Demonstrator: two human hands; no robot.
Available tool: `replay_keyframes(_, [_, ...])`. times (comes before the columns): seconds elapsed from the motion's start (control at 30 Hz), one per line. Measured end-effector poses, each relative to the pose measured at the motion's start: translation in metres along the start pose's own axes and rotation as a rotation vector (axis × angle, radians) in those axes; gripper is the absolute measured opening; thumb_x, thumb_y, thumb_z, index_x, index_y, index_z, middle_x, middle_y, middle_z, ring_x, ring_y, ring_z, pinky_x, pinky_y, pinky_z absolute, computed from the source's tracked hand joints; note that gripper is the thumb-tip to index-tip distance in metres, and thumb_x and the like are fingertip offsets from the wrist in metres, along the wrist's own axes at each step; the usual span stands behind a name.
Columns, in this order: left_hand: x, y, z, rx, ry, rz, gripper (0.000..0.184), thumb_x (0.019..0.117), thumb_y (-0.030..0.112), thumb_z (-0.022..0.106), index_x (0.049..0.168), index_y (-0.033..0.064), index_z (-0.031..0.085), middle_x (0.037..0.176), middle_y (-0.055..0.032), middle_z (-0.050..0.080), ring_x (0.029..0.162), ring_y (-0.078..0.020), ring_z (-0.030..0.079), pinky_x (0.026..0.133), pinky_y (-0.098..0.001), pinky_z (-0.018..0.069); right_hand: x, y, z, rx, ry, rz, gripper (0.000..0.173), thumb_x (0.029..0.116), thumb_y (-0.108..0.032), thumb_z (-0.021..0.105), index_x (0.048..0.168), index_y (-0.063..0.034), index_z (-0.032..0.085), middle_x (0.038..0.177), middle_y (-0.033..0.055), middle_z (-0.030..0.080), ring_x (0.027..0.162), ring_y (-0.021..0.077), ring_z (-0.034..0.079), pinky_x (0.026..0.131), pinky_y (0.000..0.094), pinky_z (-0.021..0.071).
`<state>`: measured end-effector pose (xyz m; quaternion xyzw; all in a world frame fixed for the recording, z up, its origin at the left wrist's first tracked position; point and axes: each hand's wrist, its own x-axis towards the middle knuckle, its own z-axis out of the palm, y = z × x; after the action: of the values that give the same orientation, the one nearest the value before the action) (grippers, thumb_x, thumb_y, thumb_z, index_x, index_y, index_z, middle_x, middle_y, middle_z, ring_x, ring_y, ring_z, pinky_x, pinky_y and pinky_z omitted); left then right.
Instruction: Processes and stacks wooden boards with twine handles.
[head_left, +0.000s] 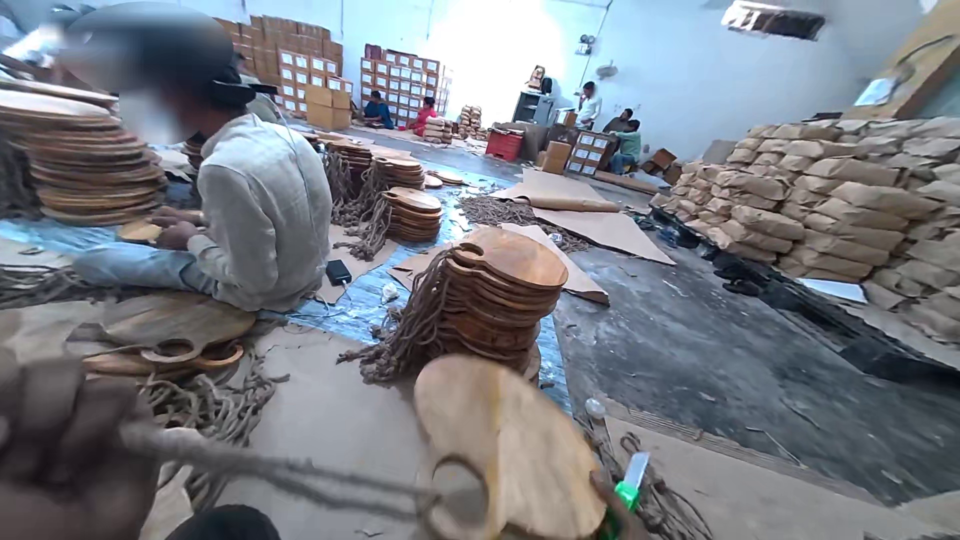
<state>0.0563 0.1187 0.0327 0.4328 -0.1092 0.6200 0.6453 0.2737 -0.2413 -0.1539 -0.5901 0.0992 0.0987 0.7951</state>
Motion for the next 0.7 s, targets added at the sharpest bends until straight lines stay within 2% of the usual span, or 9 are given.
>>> replay_keyframes(0.03, [0.018,-0.021,-0.015,0.027,0.029,0.01,0.042,0.109,0.026,0.038,0.071,0.0197,0.054,0.057,0.012,0.044,0.046,0.0029,0.041,0.047,-0.0095,0.0356,0.014,-0.021,0.008,0.043,0.025,-0.078,0.017,0.1076,-0.018,0.048,0.113,-0.0059,0.059,0.082,0.001,0.07,0.071,0.0075,0.068,0.065,0.0268,0.0602])
replay_keyframes(0.1, [0.059,-0.068,-0.029,0.146,0.103,-0.006,0.036,0.112,0.027,0.033,0.085,0.0221,0.056,0.063,0.0137,0.051,0.051,0.0023,0.047,0.051,-0.0118,0.0421,0.053,-0.061,0.03,0.142,0.05,-0.189,0.018,0.1073,-0.017,0.049,0.11,-0.0045,0.062,0.079,0.002,0.068,0.065,0.0075,0.066,0.059,0.0238,0.058])
replay_keyframes(0.2, [0.107,-0.125,-0.016,0.391,0.096,-0.172,0.022,0.1143,0.028,0.03,0.115,0.0218,0.051,0.089,0.0131,0.06,0.079,-0.0004,0.061,0.074,-0.0196,0.0537,0.119,-0.118,0.083,0.241,0.101,-0.313,0.009,0.1057,-0.012,0.052,0.1,-0.0081,0.058,0.069,-0.0022,0.058,0.052,0.0024,0.052,0.049,0.0165,0.0482])
replay_keyframes(0.23, [0.119,-0.143,-0.012,0.469,0.075,-0.237,0.022,0.1139,0.028,0.033,0.121,0.0184,0.051,0.094,0.0114,0.064,0.081,-0.0001,0.062,0.074,-0.0198,0.0529,0.144,-0.132,0.1,0.258,0.105,-0.345,0.004,0.1045,-0.012,0.053,0.103,-0.0093,0.057,0.073,-0.0024,0.056,0.055,0.0028,0.05,0.052,0.0171,0.0478])
replay_keyframes(0.3, [0.144,-0.183,-0.013,0.557,0.022,-0.363,0.025,0.113,0.028,0.039,0.128,0.0126,0.052,0.094,0.0079,0.069,0.068,0.0014,0.058,0.06,-0.0176,0.0468,0.188,-0.156,0.136,0.23,0.163,-0.377,0.014,0.1026,-0.014,0.058,0.115,-0.0082,0.055,0.084,-0.0003,0.054,0.063,0.0059,0.052,0.06,0.0209,0.0496])
replay_keyframes(0.37, [0.161,-0.215,-0.011,0.54,-0.042,-0.483,0.023,0.1116,0.024,0.045,0.129,0.0093,0.049,0.093,0.0042,0.067,0.064,-0.0003,0.056,0.059,-0.0178,0.048,0.223,-0.171,0.168,0.18,0.255,-0.363,0.035,0.1009,-0.017,0.063,0.13,-0.003,0.051,0.095,0.0058,0.054,0.073,0.0118,0.054,0.067,0.0285,0.051])
replay_keyframes(0.47, [0.178,-0.25,-0.009,0.499,-0.108,-0.5,0.008,0.1087,0.014,0.051,0.114,0.0073,0.051,0.093,0.0025,0.059,0.074,-0.0027,0.061,0.073,-0.021,0.0564,0.261,-0.176,0.199,0.13,0.314,-0.324,0.05,0.0997,-0.019,0.066,0.141,-0.0026,0.043,0.104,0.0096,0.053,0.078,0.0143,0.056,0.071,0.0301,0.0521])
replay_keyframes(0.63, [0.199,-0.278,-0.016,0.508,-0.044,-0.492,0.008,0.1083,0.011,0.051,0.114,0.0059,0.05,0.097,0.0002,0.059,0.079,-0.0036,0.064,0.078,-0.0216,0.0577,0.284,-0.149,0.212,0.044,0.376,-0.274,0.072,0.0974,-0.022,0.071,0.152,0.0003,0.03,0.129,0.019,0.053,0.103,0.0228,0.061,0.085,0.0361,0.0551])
replay_keyframes(0.7, [0.204,-0.281,-0.02,0.498,-0.015,-0.497,0.007,0.108,0.01,0.052,0.113,0.0061,0.05,0.097,0.0002,0.058,0.078,-0.0034,0.064,0.078,-0.0206,0.0585,0.287,-0.141,0.209,-0.058,0.395,-0.256,0.075,0.0943,-0.029,0.077,0.149,0.0013,0.036,0.127,0.0188,0.056,0.101,0.0229,0.062,0.086,0.0366,0.0551])
